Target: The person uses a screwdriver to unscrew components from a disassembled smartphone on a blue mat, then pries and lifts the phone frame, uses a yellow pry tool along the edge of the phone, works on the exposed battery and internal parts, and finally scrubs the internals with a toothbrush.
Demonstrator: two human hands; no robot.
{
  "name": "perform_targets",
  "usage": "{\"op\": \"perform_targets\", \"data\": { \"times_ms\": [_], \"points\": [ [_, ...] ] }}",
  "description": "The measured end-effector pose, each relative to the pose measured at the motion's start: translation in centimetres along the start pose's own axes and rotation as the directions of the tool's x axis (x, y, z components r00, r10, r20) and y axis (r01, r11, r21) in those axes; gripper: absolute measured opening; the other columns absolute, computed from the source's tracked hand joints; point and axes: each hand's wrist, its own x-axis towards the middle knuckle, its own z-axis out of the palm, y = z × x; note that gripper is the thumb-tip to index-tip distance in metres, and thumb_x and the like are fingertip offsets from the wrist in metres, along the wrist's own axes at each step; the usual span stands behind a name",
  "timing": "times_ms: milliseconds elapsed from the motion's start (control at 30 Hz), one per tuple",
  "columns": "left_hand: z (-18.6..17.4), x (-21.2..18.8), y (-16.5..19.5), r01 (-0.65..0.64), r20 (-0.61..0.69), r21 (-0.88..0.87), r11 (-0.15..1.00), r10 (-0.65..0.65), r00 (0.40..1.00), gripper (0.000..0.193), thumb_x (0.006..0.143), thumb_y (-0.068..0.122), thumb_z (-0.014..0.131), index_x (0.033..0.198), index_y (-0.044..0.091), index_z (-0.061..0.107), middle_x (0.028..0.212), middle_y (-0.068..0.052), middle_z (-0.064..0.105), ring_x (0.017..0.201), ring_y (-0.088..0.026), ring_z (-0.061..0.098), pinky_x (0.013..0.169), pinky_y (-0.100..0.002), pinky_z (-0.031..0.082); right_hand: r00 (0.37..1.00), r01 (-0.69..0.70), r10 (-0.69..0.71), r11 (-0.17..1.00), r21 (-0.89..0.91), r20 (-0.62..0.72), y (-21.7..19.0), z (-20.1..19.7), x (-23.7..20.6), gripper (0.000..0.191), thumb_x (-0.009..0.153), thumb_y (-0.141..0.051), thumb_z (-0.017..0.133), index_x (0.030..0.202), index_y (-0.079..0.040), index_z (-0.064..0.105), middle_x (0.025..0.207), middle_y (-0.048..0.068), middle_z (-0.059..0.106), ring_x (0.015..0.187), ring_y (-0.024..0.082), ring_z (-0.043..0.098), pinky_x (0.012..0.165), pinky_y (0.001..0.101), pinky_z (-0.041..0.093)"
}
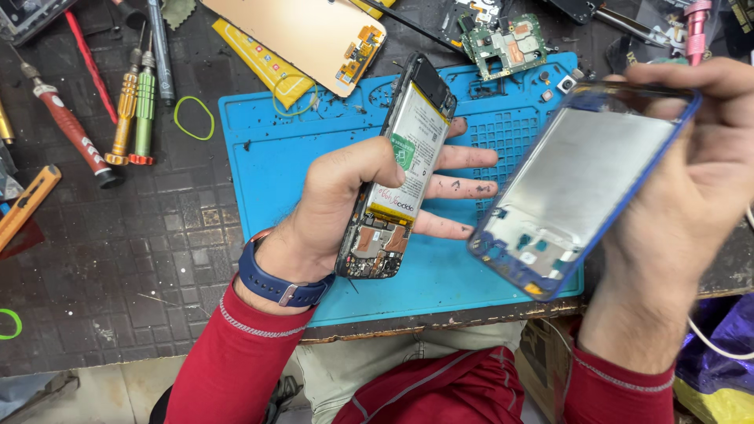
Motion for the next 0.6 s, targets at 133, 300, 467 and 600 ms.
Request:
{"op": "perform_targets", "data": {
  "times_ms": [133, 300, 467, 600],
  "points": [
    [0.1, 0.3, -0.3, 0.013, 0.004, -0.003, 1.000, -0.013, 1.000, 0.077, 0.084, 0.017, 0.042, 0.156, -0.005, 0.024, 0.154, -0.035, 0.041, 0.136, -0.051, 0.049, 0.106, -0.064, 0.049, 0.996, -0.055, 0.046, 0.991, -0.120, -0.075, 1.4, -4.3, -0.4, 0.014, 0.123, -0.009, 0.049, 0.130, 0.002, 0.053, 0.122, 0.013, 0.063, 0.107, 0.016, 0.065, 0.098, 0.0280, 0.056],
    [0.2, 0.5, -0.4, 0.013, 0.063, -0.055, 0.998, -0.010, 0.998, 0.082, 0.083, 0.018, 0.043, 0.158, -0.008, 0.022, 0.155, -0.035, 0.040, 0.138, -0.049, 0.048, 0.109, -0.067, 0.048, 0.981, -0.183, 0.150, 0.922, -0.341, -0.121, 3.2, -9.5, -0.2, 0.013, 0.123, -0.008, 0.050, 0.130, 0.002, 0.054, 0.122, 0.012, 0.063, 0.106, 0.016, 0.064, 0.098, 0.0273, 0.055],
    [0.3, 0.3, -0.3, 0.024, 0.110, -0.073, 0.997, -0.016, 0.994, 0.084, 0.083, 0.019, 0.042, 0.160, -0.007, 0.021, 0.157, -0.035, 0.039, 0.140, -0.049, 0.047, 0.112, -0.066, 0.046, 0.965, -0.258, 0.202, 0.848, -0.463, -0.168, 5.3, -13.5, -0.1, 0.013, 0.122, -0.008, 0.051, 0.129, 0.002, 0.054, 0.121, 0.011, 0.063, 0.105, 0.016, 0.063, 0.097, 0.0267, 0.054],
    [0.5, 0.2, -0.1, 0.047, 0.146, -0.085, 0.995, -0.034, 0.989, 0.083, 0.085, 0.019, 0.042, 0.161, -0.007, 0.021, 0.158, -0.036, 0.038, 0.142, -0.049, 0.046, 0.115, -0.065, 0.044, 0.949, -0.313, 0.234, 0.800, -0.513, -0.213, 6.8, -15.8, -0.8, 0.012, 0.122, -0.008, 0.052, 0.129, 0.002, 0.054, 0.121, 0.011, 0.062, 0.105, 0.015, 0.063, 0.096, 0.0262, 0.053]
  ]
}}
